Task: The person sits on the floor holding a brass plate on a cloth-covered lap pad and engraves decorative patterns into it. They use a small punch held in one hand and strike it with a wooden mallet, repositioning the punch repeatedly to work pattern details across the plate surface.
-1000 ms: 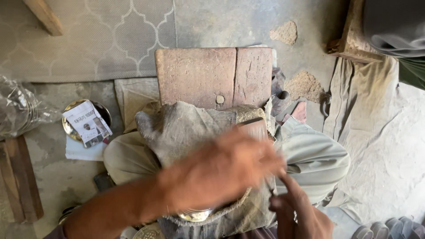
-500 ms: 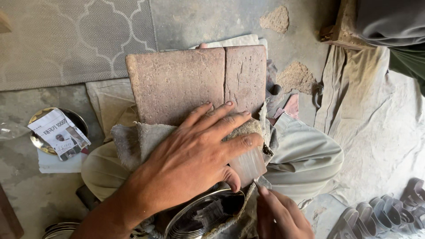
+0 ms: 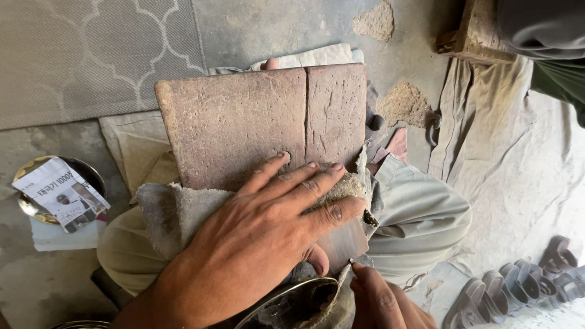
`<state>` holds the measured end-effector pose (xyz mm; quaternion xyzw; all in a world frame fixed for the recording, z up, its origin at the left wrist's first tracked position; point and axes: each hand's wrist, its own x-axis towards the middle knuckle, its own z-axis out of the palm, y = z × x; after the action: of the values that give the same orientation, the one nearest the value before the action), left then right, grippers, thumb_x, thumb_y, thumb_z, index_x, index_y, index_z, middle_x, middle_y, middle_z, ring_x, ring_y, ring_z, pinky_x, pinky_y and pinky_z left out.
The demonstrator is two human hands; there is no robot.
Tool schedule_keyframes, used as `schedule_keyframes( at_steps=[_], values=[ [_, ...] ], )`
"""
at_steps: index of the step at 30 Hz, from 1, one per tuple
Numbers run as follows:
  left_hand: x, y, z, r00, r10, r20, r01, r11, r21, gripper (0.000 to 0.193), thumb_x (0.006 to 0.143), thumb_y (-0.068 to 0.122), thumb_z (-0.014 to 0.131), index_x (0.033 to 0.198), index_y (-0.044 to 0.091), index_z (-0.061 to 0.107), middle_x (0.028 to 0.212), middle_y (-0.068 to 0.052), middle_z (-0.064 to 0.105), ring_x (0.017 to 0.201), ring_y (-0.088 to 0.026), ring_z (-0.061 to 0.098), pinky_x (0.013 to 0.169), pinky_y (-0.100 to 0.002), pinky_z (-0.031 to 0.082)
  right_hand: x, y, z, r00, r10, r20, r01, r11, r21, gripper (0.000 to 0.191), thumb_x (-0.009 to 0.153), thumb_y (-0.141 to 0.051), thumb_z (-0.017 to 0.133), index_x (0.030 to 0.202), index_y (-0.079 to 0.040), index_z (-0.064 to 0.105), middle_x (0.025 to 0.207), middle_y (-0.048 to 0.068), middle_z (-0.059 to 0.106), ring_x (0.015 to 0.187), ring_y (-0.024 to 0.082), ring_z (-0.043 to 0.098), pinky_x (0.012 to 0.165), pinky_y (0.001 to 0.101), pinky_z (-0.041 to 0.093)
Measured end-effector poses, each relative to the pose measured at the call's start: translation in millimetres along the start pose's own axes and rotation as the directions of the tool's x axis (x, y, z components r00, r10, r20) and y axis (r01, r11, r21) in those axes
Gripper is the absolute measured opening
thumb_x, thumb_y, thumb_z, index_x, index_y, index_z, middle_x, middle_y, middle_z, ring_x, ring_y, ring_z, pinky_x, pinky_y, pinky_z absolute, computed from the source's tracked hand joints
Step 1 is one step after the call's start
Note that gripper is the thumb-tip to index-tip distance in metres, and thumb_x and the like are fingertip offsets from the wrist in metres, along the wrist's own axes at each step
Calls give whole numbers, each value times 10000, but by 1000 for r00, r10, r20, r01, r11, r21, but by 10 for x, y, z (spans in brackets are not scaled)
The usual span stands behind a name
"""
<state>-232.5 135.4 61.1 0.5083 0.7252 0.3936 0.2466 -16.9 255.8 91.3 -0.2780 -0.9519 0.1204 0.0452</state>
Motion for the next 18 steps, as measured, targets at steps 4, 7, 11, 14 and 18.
schedule_keyframes(
  at_steps=[4,7,11,14,18],
  values=[
    [-33,-25,40,1000,-9,-16,9,1000,-11,506,900,205,632,1403,155,619,1456,-254,549,1343,-339,541,1168,-587,282,120,-9,-86,995,-87,45,88,996,-25,333,732,-51,861,1033,-99,725,727,39,760,681,163,767,628,273,593],
    [-46,-22,50,998,6,-55,-8,999,-32,501,916,235,620,1407,133,622,1453,-279,548,1343,-340,558,1178,-587,300,160,-73,-142,997,-62,42,65,996,-63,268,763,-24,837,999,-102,738,764,68,768,706,170,772,631,274,583],
    [-23,-11,6,998,12,-55,-13,1000,-15,456,915,163,615,1367,113,642,1430,-290,555,1320,-352,575,1155,-584,329,183,-86,-155,992,-118,47,120,992,-35,249,778,-29,838,1003,-92,750,745,63,761,649,158,757,593,271,564],
    [-19,-6,-45,999,-5,-32,5,1000,-4,438,975,92,580,1408,131,633,1464,-283,547,1288,-332,599,1174,-570,341,158,-26,-139,996,-65,64,66,998,-10,265,734,-59,882,969,-112,771,695,65,755,542,138,731,500,275,526],
    [-48,-6,-73,996,16,-90,-20,999,-43,463,902,172,643,1358,93,637,1408,-288,569,1287,-365,598,1133,-598,348,88,52,-160,998,15,67,-16,1000,6,378,703,-96,923,1052,-164,794,765,107,722,610,142,734,529,266,539]
  ],
)
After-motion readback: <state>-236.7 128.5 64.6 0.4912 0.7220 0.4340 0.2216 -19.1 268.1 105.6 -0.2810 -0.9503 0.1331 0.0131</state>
